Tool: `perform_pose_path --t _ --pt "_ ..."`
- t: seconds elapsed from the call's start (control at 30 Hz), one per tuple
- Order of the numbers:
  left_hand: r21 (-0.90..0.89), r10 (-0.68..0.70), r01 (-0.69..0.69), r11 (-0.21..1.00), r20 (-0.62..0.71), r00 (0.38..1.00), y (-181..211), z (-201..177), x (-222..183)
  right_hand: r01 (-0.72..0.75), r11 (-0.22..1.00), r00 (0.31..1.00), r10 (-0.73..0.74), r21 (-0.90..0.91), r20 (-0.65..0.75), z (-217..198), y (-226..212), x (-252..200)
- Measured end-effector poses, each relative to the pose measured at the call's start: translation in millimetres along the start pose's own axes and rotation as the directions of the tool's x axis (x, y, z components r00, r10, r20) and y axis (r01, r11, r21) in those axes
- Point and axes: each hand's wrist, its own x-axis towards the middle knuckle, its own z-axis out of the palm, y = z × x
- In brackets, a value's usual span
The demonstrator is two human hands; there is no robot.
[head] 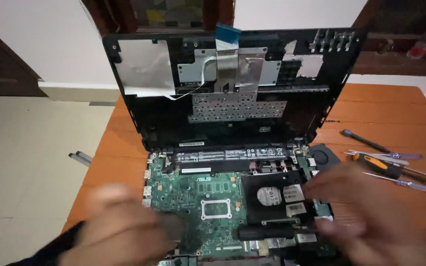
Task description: Disassembling internal components of a laptop by unscrewing parts and disconnecting ribbon cables.
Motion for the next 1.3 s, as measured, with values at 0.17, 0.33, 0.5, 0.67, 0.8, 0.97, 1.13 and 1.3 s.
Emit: perform_pose_path --t 0.17,0.33,0.5,0.67,0.8,0.97,1.13,1.3 --pt "-0.238 0.599 -0.556 0.797 0.187 0.779 -21.1 51.2 46.7 0.457 0.862 0.877 -0.398 -0.217 0.268 60.7 57.7 -20.6" --pt "-0.328 0.574 -0.473 0.817 0.395 0.717 -30.2 74.0 33.4 0.424 0.882 0.866 -0.329 -0.206 0.377 71.2 59.9 -35.0" --pt "-0.338 0.546 -0.43 0.837 0.567 0.617 -40.6 87.7 20.3 0.488 0.798 0.814 -0.269 -0.354 0.515 43.1 55.7 -43.7" --pt "-0.333 0.525 -0.407 0.851 0.564 0.637 -39.6 89.9 19.9 0.109 0.957 0.96 -0.032 -0.268 0.277 9.9 59.6 -25.8" --pt "-0.378 0.509 -0.35 0.857 0.524 0.682 -40.8 90.2 21.6 -0.189 0.982 0.967 0.187 0.006 -0.171 3.9 57.0 -12.9" --pt "-0.406 0.519 -0.331 0.852 0.567 0.64 -44.9 87.0 25.2 -0.039 0.803 0.922 0.259 0.594 -0.289 32.8 67.3 -15.6" --pt "-0.412 0.53 -0.344 0.844 0.544 0.651 -47.9 89.4 25.2 -0.027 0.7 0.926 0.287 0.713 -0.246 44.8 70.7 -18.4" --pt "-0.404 0.5 -0.31 0.86 0.55 0.669 -45.4 89.8 25.7 -0.24 0.952 0.969 0.223 0.189 0.107 30.4 60.9 -6.1"
